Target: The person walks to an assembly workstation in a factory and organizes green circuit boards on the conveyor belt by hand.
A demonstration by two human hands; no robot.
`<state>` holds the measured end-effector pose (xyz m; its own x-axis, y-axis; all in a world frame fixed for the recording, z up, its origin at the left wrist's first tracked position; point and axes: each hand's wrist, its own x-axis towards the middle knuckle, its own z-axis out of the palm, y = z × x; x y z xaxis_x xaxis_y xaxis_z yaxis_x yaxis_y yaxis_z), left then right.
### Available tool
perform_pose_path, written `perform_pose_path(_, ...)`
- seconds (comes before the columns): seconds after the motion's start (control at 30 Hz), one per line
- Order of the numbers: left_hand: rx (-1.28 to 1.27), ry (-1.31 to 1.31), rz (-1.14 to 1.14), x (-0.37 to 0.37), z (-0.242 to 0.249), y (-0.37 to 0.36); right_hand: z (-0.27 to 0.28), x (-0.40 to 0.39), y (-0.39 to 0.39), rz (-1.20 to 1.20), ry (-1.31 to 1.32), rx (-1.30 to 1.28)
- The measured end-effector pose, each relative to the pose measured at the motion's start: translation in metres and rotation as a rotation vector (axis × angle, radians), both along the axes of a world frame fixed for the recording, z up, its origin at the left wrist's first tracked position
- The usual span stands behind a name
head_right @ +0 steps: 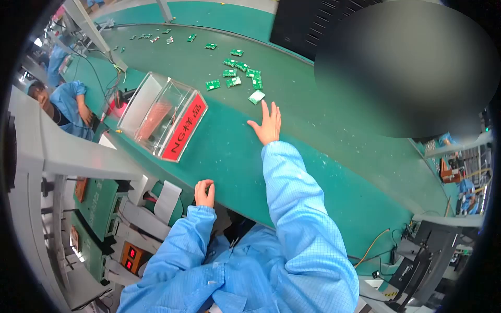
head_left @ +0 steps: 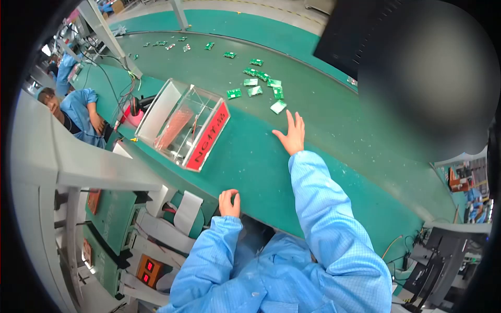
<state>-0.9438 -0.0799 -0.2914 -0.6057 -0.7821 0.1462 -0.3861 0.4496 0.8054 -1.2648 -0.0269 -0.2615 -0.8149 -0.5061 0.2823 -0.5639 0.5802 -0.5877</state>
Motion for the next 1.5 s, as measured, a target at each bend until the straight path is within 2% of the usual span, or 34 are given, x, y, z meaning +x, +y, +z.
perform_pose_path(0.17, -0.194, -0.072, -0.033, -0.036, 0.008, -0.041, -0.008, -0.066, -0.083, -0.061, 0.101, 0.177)
perform_pose_path(0.27, -0.149, -0.124, -0.010, -0.050, -0.008, -0.057, -0.031, -0.091, -0.125, -0.096, 0.119, 0.194)
perform_pose_path(0.3, -0.209, -0.126, -0.009, -0.053, -0.010, -0.060, -0.038, -0.098, -0.136, -0.102, 0.138, 0.199)
perform_pose_path(0.47, -0.181, -0.189, -0.027, -0.054, -0.010, -0.064, -0.054, -0.135, -0.200, -0.082, 0.274, 0.245)
perform_pose_path(0.6, -0.153, -0.235, -0.045, -0.053, -0.006, -0.067, -0.056, -0.180, -0.281, -0.017, 0.320, 0.192)
perform_pose_path(0.73, -0.139, -0.208, -0.013, -0.049, -0.016, -0.065, -0.066, -0.210, -0.409, 0.160, 0.315, 0.167)
perform_pose_path(0.83, -0.166, -0.214, 0.000, -0.051, -0.016, -0.067, -0.062, -0.198, -0.510, 0.315, 0.241, 0.058)
perform_pose_path(0.9, -0.186, -0.164, -0.006, -0.050, -0.020, -0.069, -0.045, -0.200, -0.550, 0.320, 0.171, -0.153)
perform_pose_path(0.93, -0.180, -0.189, -0.004, -0.047, -0.018, -0.069, -0.041, -0.197, -0.556, 0.315, 0.126, -0.240)
perform_pose_path(1.0, -0.163, -0.203, -0.010, -0.052, -0.015, -0.070, -0.028, -0.206, -0.531, 0.446, 0.088, -0.161)
perform_pose_path(1.17, -0.170, -0.229, -0.019, -0.054, -0.013, -0.071, 0.019, -0.171, -0.344, 0.801, 0.109, 0.014)
perform_pose_path(1.27, -0.174, -0.266, -0.018, -0.054, -0.012, -0.069, 0.015, -0.143, -0.268, 0.923, 0.108, 0.207)
perform_pose_path(1.37, -0.152, -0.273, -0.017, -0.057, -0.004, -0.069, -0.011, -0.123, -0.270, 0.984, 0.145, 0.299)
perform_pose_path(1.47, -0.171, -0.264, -0.016, -0.059, -0.005, -0.071, -0.044, -0.122, -0.347, 0.883, 0.261, 0.159)
perform_pose_path(1.5, -0.175, -0.256, -0.023, -0.058, -0.004, -0.071, -0.052, -0.123, -0.384, 0.854, 0.247, 0.042)
